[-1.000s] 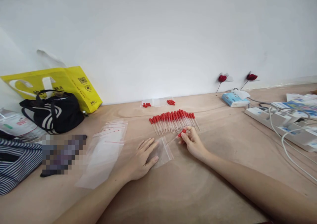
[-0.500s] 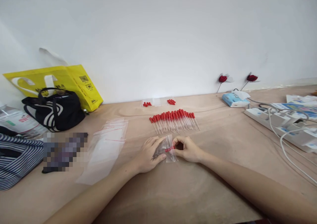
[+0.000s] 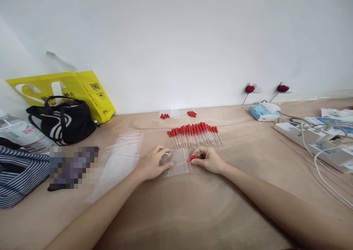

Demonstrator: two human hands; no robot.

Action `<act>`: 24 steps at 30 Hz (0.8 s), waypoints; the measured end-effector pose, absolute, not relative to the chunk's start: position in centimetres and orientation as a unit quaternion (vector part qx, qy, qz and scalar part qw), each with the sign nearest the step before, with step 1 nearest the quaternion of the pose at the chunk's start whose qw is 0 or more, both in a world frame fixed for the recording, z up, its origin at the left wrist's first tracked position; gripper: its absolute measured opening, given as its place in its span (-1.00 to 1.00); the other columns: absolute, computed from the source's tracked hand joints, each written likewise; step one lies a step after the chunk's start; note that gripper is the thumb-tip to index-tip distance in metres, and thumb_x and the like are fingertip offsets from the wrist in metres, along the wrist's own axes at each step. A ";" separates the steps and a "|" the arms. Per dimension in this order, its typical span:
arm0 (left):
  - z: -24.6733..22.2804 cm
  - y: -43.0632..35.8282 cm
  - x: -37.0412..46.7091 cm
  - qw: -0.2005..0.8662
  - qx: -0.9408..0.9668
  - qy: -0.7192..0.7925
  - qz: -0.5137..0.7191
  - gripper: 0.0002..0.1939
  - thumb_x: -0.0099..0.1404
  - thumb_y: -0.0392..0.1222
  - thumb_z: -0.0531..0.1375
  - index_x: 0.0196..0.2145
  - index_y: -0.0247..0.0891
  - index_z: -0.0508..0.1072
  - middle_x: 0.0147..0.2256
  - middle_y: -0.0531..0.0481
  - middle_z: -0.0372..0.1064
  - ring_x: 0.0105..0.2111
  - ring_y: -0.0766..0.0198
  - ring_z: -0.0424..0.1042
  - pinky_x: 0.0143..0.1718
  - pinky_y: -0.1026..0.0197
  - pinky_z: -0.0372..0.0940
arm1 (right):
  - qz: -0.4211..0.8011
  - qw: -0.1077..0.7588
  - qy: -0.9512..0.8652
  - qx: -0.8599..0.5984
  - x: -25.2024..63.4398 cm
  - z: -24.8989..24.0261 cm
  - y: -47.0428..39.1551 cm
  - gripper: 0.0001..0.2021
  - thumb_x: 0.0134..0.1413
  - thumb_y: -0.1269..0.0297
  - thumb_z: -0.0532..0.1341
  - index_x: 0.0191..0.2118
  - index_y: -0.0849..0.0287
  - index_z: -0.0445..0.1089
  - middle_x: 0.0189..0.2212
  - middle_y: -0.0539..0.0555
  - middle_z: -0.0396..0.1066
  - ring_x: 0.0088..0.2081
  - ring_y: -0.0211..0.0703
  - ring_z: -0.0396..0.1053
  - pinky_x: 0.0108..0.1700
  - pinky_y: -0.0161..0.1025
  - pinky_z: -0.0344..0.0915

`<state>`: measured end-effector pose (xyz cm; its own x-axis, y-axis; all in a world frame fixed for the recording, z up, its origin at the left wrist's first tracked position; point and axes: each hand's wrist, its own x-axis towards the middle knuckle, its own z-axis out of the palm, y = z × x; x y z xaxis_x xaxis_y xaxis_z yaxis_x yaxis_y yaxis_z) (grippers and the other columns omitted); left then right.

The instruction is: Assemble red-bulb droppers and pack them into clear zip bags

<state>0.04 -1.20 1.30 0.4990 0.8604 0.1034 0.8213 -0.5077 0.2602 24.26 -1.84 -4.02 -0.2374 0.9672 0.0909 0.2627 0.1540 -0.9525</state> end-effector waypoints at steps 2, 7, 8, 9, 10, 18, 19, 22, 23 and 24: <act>0.9 -1.7 0.2 0.050 0.877 0.467 0.105 -0.59 0.17 0.03 0.09 -0.04 -0.13 0.28 0.04 -0.11 0.10 0.04 -0.02 0.09 0.01 -0.11 0.01 | 0.429 0.394 -0.658 -0.476 24.1 -3.9 -1.8 -0.80 -0.28 0.22 0.30 -0.47 0.18 0.34 -0.58 -0.07 0.31 -0.52 -0.36 0.22 -0.39 -0.35 0.18; 0.7 -3.0 0.7 0.115 0.934 0.335 0.051 -0.59 0.34 -0.11 -0.15 0.13 -0.08 0.05 0.17 0.00 -0.05 0.17 0.19 -0.11 0.16 -0.06 -0.25 | 0.402 0.391 -0.677 -0.477 24.3 -3.7 -2.1 -0.81 -0.24 0.20 0.28 -0.49 0.19 0.34 -0.60 -0.07 0.31 -0.55 -0.36 0.21 -0.44 -0.36 0.17; 0.6 -3.3 1.0 0.136 0.934 0.329 0.036 -0.57 0.35 -0.10 -0.16 0.16 -0.08 -0.02 0.18 0.01 -0.08 0.18 0.20 -0.14 0.16 -0.06 -0.26 | 0.390 0.389 -0.683 -0.480 24.4 -3.6 -2.2 -0.81 -0.24 0.19 0.28 -0.49 0.19 0.34 -0.59 -0.06 0.32 -0.55 -0.36 0.21 -0.44 -0.36 0.17; 0.5 -3.7 1.3 0.150 0.932 0.329 0.025 -0.55 0.35 -0.07 -0.17 0.18 -0.09 -0.08 0.19 0.01 -0.12 0.19 0.20 -0.17 0.17 -0.07 -0.27 | 0.372 0.388 -0.692 -0.483 24.5 -3.6 -2.3 -0.81 -0.23 0.18 0.28 -0.49 0.19 0.35 -0.58 -0.05 0.33 -0.54 -0.34 0.22 -0.43 -0.35 0.18; 0.5 -4.1 1.7 0.159 0.930 0.332 0.020 -0.52 0.34 -0.05 -0.17 0.19 -0.10 -0.12 0.20 0.00 -0.16 0.20 0.19 -0.20 0.17 -0.08 -0.28 | 0.349 0.385 -0.703 -0.485 24.6 -3.5 -2.4 -0.81 -0.22 0.17 0.28 -0.49 0.19 0.36 -0.56 -0.03 0.35 -0.51 -0.33 0.24 -0.41 -0.34 0.18; 1.0 -4.2 2.7 0.190 0.913 0.359 0.047 -0.48 0.34 0.00 -0.20 0.20 -0.23 -0.15 0.21 -0.04 -0.21 0.21 0.21 -0.26 0.18 0.00 -0.21 | 0.236 0.352 -0.769 -0.478 26.1 -3.4 -2.4 -0.81 -0.21 0.12 0.28 -0.49 0.13 0.42 -0.45 0.01 0.40 -0.33 -0.21 0.29 -0.18 -0.19 0.15; 1.1 -3.9 2.2 0.184 0.920 0.344 0.041 -0.49 0.34 -0.01 -0.18 0.19 -0.18 -0.12 0.21 -0.01 -0.18 0.20 0.22 -0.24 0.18 -0.01 -0.24 | 0.234 0.352 -0.768 -0.480 26.3 -3.4 -2.3 -0.81 -0.22 0.11 0.29 -0.50 0.13 0.42 -0.45 0.01 0.40 -0.33 -0.20 0.29 -0.18 -0.19 0.15; 0.9 -3.1 1.2 0.173 0.932 0.317 0.023 -0.52 0.34 -0.02 -0.15 0.18 -0.09 -0.10 0.20 0.03 -0.14 0.19 0.22 -0.17 0.17 -0.08 -0.29 | 0.234 0.356 -0.767 -0.481 26.4 -3.5 -2.0 -0.79 -0.23 0.08 0.29 -0.52 0.12 0.43 -0.44 0.02 0.40 -0.33 -0.19 0.29 -0.19 -0.19 0.15; 0.7 -3.0 1.0 0.170 0.934 0.315 0.021 -0.52 0.34 -0.02 -0.14 0.18 -0.07 -0.10 0.20 0.03 -0.14 0.19 0.21 -0.16 0.17 -0.09 -0.29 | 0.232 0.356 -0.767 -0.480 26.3 -3.5 -2.1 -0.79 -0.24 0.08 0.29 -0.52 0.11 0.44 -0.43 0.03 0.40 -0.31 -0.18 0.29 -0.19 -0.18 0.14; 0.6 -3.0 1.0 0.166 0.935 0.313 0.021 -0.52 0.33 -0.02 -0.13 0.18 -0.06 -0.09 0.20 0.03 -0.13 0.19 0.20 -0.15 0.17 -0.10 -0.29 | 0.228 0.353 -0.770 -0.479 26.1 -3.4 -2.2 -0.80 -0.23 0.07 0.29 -0.51 0.10 0.45 -0.41 0.03 0.40 -0.29 -0.16 0.29 -0.18 -0.17 0.13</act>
